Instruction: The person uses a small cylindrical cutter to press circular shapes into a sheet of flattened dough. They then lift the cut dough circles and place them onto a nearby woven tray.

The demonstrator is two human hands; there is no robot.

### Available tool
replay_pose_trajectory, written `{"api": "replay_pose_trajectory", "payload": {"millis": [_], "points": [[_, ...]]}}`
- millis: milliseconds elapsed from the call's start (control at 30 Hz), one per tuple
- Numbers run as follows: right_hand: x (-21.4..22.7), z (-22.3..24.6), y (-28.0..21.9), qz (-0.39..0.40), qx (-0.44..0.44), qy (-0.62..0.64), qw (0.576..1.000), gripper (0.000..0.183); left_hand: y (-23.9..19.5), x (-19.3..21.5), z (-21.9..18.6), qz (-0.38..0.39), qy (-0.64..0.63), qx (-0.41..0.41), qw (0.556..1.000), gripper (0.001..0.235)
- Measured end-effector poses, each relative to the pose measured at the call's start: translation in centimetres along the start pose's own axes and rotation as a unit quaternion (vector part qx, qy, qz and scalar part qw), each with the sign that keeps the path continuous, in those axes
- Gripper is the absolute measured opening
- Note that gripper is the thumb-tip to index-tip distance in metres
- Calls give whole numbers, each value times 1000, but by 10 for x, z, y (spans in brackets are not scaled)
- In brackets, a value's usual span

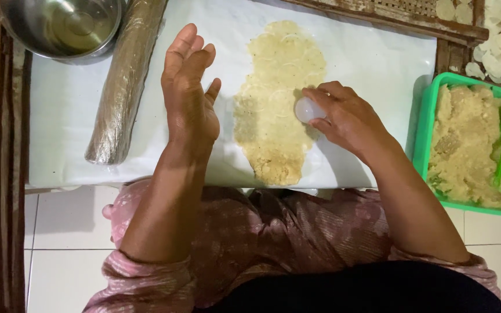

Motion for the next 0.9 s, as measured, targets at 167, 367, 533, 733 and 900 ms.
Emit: {"api": "replay_pose_trajectory", "payload": {"millis": [167, 367, 533, 733, 900], "points": [[-5, 2, 5, 12, -14, -10, 1000, 65, 1, 1, 3, 5, 0, -11, 1000, 74], [-4, 15, 6, 23, 11, -81, 996, 62, 0, 0, 1, -14, -8, 20, 1000, 76], [-12, 5, 8, 34, 6, -131, 991, 64, 1, -1, 0, -18, 1, 19, 1000, 73], [-5, 16, 8, 15, 63, -125, 990, 60, -1, -1, -2, -35, -2, 44, 998, 77], [-4, 14, 12, 58, 5, -127, 990, 62, 0, -1, 2, -34, -3, 32, 999, 74]]}}
Point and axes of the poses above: each hand's wrist, its own y-axis towards the middle knuckle, its own x-axis out of the back of the hand, z = x × y, the point moved 4 cm from there along y, towards the middle knuckle, and after that the axes turned 10 degrees about y, right-handed, at the moved point
